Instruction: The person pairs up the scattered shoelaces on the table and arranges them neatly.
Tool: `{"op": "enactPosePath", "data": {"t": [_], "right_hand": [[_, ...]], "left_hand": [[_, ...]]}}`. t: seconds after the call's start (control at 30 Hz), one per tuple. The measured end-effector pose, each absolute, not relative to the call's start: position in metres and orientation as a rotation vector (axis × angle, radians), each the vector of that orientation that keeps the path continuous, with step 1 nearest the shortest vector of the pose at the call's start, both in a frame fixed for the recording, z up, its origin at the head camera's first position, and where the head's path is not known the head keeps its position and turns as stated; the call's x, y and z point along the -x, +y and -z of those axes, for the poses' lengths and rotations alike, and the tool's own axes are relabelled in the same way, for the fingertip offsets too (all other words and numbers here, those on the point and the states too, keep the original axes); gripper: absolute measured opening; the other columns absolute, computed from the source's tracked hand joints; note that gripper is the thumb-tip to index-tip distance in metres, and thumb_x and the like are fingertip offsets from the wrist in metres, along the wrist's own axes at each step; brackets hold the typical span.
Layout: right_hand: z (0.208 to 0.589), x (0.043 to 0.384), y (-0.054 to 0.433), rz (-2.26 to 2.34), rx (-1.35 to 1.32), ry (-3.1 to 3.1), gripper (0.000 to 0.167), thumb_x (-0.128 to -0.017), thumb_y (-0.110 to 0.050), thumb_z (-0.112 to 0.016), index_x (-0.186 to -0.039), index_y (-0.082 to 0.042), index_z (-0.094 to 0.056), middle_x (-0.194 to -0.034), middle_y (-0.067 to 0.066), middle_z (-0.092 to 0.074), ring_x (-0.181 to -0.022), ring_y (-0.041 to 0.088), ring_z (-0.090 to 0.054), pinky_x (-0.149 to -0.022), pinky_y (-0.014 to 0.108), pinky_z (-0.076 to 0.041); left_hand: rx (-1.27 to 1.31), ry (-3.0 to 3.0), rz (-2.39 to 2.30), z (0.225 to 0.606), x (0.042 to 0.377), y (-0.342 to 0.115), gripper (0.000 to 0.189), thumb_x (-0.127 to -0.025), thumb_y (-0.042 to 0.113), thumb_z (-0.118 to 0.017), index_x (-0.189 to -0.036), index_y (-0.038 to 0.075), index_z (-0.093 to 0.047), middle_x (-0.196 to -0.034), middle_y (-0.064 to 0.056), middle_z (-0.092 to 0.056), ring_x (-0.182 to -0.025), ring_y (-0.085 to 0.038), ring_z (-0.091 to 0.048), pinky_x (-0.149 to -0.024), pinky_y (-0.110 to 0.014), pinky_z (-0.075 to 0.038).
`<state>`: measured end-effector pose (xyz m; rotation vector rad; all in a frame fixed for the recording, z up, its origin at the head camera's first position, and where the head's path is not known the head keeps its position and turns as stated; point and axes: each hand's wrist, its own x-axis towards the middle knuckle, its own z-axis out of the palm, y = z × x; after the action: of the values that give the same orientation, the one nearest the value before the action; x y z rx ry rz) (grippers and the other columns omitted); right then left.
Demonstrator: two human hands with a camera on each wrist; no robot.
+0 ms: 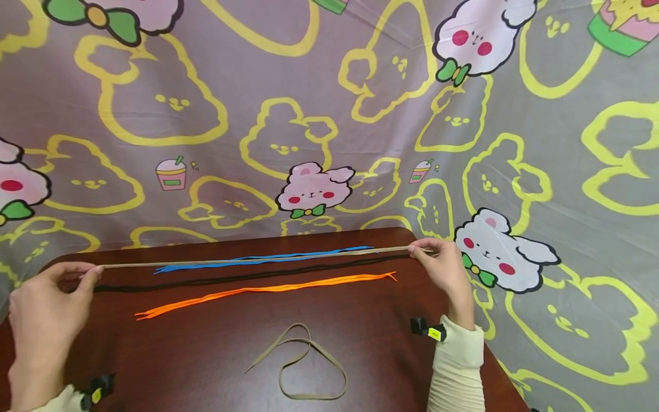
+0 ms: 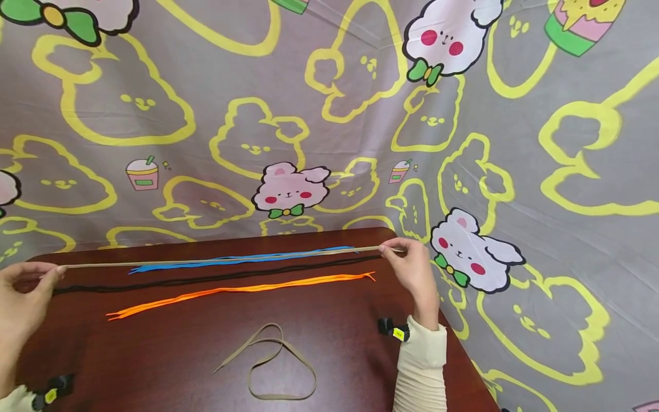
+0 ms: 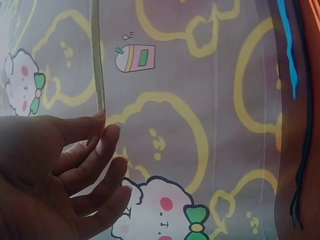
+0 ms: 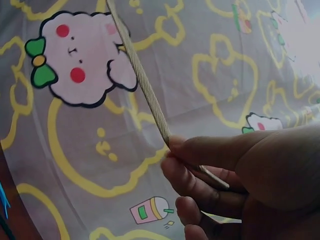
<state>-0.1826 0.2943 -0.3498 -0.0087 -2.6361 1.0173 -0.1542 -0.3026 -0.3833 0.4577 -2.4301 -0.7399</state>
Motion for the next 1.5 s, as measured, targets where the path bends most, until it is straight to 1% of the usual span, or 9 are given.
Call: {"op": "enactPosePath", "data": {"t": [0.17,0.33,0.5,0.67,0.73,0.9,1.1,1.37,1.5], "right_hand": [[0.353,0.186,0.297,-0.983,0.072,-2.64,0.017,-0.092,-0.021,-0.076,-0.09,-0.004,-0.076,-0.084,0.012,-0.075,-0.07,0.014,-0.06,-0.063,0.027,-0.046],[0.356,0.191,0.299,-0.922,0.035,-2.681,0.015,-0.095,-0.015,-0.072,-0.098,-0.002,-0.078,-0.088,0.011,-0.076,-0.076,0.015,-0.064,-0.067,0.028,-0.049],[0.364,0.197,0.301,-0.919,-0.005,-2.743,0.015,-0.098,-0.007,-0.065,-0.103,0.002,-0.077,-0.091,0.014,-0.077,-0.082,0.022,-0.069,-0.069,0.028,-0.05],[0.378,0.202,0.305,-0.891,0.07,-2.79,0.013,-0.096,-0.013,-0.07,-0.095,-0.002,-0.077,-0.085,0.01,-0.076,-0.074,0.019,-0.067,-0.064,0.031,-0.048],[0.385,0.203,0.308,-0.849,0.089,-2.801,0.014,-0.093,-0.018,-0.074,-0.091,-0.004,-0.077,-0.081,0.008,-0.075,-0.069,0.018,-0.063,-0.063,0.032,-0.047],[0.4,0.209,0.314,-0.783,0.111,-2.825,0.019,-0.089,-0.025,-0.079,-0.083,-0.008,-0.075,-0.074,0.006,-0.072,-0.063,0.017,-0.058,-0.06,0.033,-0.045],[0.416,0.215,0.32,-0.76,0.169,-2.877,0.023,-0.088,-0.028,-0.08,-0.08,-0.008,-0.074,-0.068,0.002,-0.067,-0.06,0.018,-0.055,-0.057,0.033,-0.044],[0.441,0.221,0.325,-0.702,0.111,-2.989,0.011,-0.091,-0.015,-0.076,-0.083,-0.007,-0.076,-0.075,0.002,-0.071,-0.063,0.016,-0.059,-0.057,0.033,-0.046],[0.453,0.225,0.326,-0.63,0.137,-3.03,0.01,-0.09,-0.015,-0.077,-0.082,-0.009,-0.076,-0.075,0.001,-0.072,-0.064,0.016,-0.061,-0.055,0.034,-0.047]], "left_hand": [[-0.479,-2.495,0.711,0.385,0.157,-0.309,0.03,-0.099,0.018,-0.067,-0.105,-0.012,-0.066,-0.102,-0.035,-0.067,-0.093,-0.053,-0.058,-0.067,-0.052,-0.035],[-0.414,-2.537,0.679,0.391,0.159,-0.318,0.03,-0.097,0.022,-0.069,-0.101,-0.008,-0.069,-0.098,-0.032,-0.069,-0.089,-0.054,-0.059,-0.064,-0.052,-0.038],[-0.294,-2.576,0.642,0.401,0.162,-0.323,0.019,-0.094,0.012,-0.071,-0.098,-0.007,-0.07,-0.095,-0.032,-0.069,-0.078,-0.054,-0.059,-0.057,-0.052,-0.038],[-0.209,-2.652,0.622,0.412,0.164,-0.325,0.012,-0.094,0.006,-0.069,-0.098,-0.006,-0.07,-0.089,-0.032,-0.068,-0.053,-0.031,-0.045,-0.047,-0.039,-0.03],[-0.204,-2.695,0.616,0.417,0.164,-0.326,0.013,-0.094,0.008,-0.07,-0.098,-0.005,-0.071,-0.088,-0.03,-0.069,-0.054,-0.027,-0.045,-0.047,-0.038,-0.03],[-0.232,-2.819,0.622,0.427,0.167,-0.327,0.018,-0.092,0.014,-0.074,-0.093,-0.004,-0.071,-0.083,-0.024,-0.069,-0.061,-0.032,-0.057,-0.049,-0.04,-0.035],[-0.247,-2.92,0.639,0.439,0.171,-0.332,0.027,-0.094,0.026,-0.075,-0.085,0.001,-0.07,-0.072,-0.013,-0.065,-0.061,-0.029,-0.057,-0.049,-0.04,-0.038],[-0.093,-3.059,0.649,0.458,0.179,-0.339,0.011,-0.093,0.013,-0.069,-0.092,0.003,-0.073,-0.088,-0.024,-0.069,-0.072,-0.041,-0.063,-0.052,-0.05,-0.044],[-0.033,-3.082,0.661,0.464,0.18,-0.338,0.01,-0.092,0.013,-0.065,-0.09,0.007,-0.074,-0.091,-0.025,-0.07,-0.076,-0.047,-0.064,-0.052,-0.053,-0.044]]}}
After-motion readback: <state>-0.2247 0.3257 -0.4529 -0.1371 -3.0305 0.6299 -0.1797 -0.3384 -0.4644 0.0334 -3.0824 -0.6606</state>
